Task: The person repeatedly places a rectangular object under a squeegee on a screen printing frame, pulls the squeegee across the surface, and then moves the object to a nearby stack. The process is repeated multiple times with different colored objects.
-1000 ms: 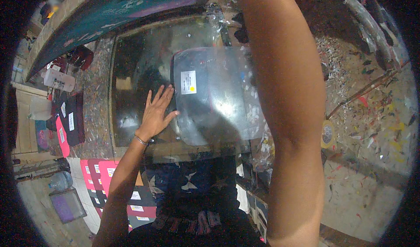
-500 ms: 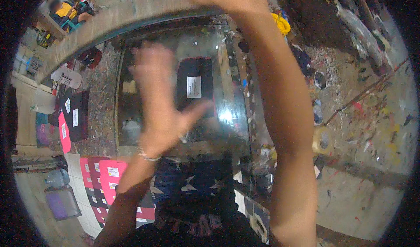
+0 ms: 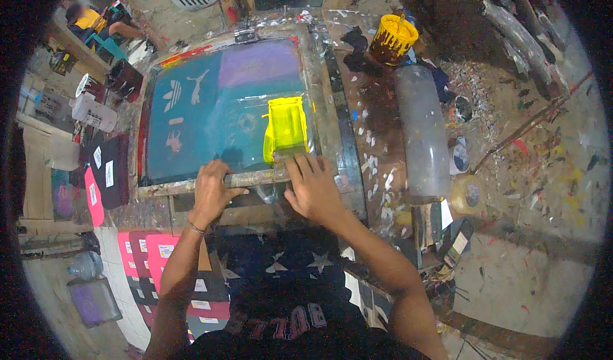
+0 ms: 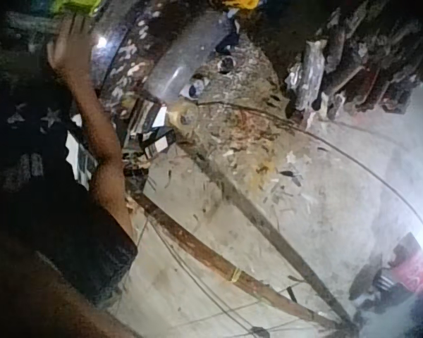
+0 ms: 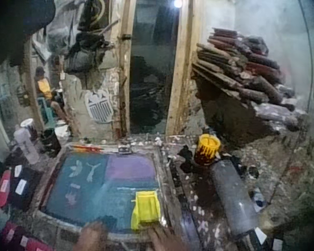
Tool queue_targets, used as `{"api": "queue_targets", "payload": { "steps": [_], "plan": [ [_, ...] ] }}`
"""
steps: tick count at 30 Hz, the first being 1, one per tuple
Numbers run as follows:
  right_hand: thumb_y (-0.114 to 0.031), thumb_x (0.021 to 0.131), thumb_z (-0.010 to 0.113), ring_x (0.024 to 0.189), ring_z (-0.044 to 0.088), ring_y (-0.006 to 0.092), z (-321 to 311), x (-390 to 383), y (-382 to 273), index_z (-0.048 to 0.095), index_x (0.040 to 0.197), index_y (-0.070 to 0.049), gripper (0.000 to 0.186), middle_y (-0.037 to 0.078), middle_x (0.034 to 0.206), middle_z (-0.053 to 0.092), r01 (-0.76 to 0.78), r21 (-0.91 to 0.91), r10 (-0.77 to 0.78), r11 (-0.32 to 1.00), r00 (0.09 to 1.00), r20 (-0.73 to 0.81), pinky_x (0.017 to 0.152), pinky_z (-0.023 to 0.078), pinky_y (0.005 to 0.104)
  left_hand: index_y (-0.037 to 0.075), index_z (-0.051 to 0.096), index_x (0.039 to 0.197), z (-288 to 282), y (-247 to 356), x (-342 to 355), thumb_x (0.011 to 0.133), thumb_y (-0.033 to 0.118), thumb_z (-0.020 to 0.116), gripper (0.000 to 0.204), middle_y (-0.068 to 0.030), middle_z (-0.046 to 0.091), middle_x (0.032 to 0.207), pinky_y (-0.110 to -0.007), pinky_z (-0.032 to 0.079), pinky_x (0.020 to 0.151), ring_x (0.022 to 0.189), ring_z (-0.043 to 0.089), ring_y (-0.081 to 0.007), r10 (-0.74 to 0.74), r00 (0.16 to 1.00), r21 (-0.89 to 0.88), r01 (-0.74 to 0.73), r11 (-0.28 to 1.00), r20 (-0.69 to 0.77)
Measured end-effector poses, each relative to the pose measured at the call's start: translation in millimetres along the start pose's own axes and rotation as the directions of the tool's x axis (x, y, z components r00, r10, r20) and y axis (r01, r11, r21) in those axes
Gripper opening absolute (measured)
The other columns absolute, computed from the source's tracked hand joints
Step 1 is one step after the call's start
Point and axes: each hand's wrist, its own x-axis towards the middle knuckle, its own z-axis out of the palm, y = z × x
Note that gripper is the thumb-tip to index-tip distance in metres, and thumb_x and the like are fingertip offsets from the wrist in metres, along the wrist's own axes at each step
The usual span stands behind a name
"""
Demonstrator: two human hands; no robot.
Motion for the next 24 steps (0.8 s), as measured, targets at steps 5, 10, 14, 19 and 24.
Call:
{"api": "queue_targets", "payload": {
  "steps": [5,10,14,19,24],
  "plan": [
    [-0.019,0.081,0.072,0.114,0.06,0.0359,0,18,10,0.058,0.127,0.0,0.052,0.017,0.121,0.064,0.017,-0.105,0.001,0.994,0.986,0.168,0.106,0.04,0.0523,0.003,0.062,0.089,1,-4,2,0.054,0.03,0.098,0.056,-0.0121,0.061,0.09,-0.045,0.047,0.082,0.09,0.059,-0.0346,-0.023,1.0,-0.062,0.022,0.998,-0.012],
    [-0.016,0.085,0.071,0.106,0.067,0.037,-8,85,38,0.064,0.115,-0.003,0.033,0.019,0.107,0.071,-0.077,-0.078,0.097,0.994,0.947,0.305,0.097,0.044,0.0515,0.007,0.061,0.091,5,-11,1,0.059,0.036,0.096,0.056,-0.0095,0.059,0.09,-0.043,0.045,0.083,0.092,0.058,-0.0316,-0.029,1.0,-0.035,0.029,0.999,0.005],
    [-0.015,0.085,0.071,0.099,0.069,0.0385,-17,114,54,0.065,0.113,-0.005,0.03,0.02,0.099,0.073,-0.111,-0.006,0.103,0.994,0.905,0.414,0.092,0.045,0.0537,0.007,0.061,0.091,6,-8,1,0.059,0.037,0.095,0.056,-0.009,0.058,0.09,-0.043,0.046,0.083,0.092,0.058,-0.031,-0.024,0.999,-0.022,0.023,0.999,-0.023],
    [-0.007,0.086,0.068,0.103,0.068,0.0357,-4,69,40,0.062,0.113,-0.006,0.027,0.017,0.104,0.072,0.062,-0.096,-0.037,0.993,0.971,0.237,0.092,0.046,0.0489,0.007,0.061,0.092,4,-7,-1,0.058,0.038,0.095,0.056,-0.0087,0.058,0.092,-0.042,0.046,0.084,0.092,0.058,-0.0305,-0.036,0.999,-0.017,0.035,0.999,-0.038],
    [-0.003,0.086,0.06,0.101,0.068,0.0357,14,111,67,0.066,0.109,-0.004,0.024,0.015,0.099,0.071,0.063,-0.143,-0.062,0.988,0.998,0.016,0.095,0.048,0.0513,0.006,0.061,0.091,3,-6,2,0.058,0.037,0.095,0.057,-0.0111,0.059,0.091,-0.044,0.047,0.085,0.094,0.058,-0.0336,-0.05,0.999,-0.035,0.05,0.998,-0.013]
  ]
}}
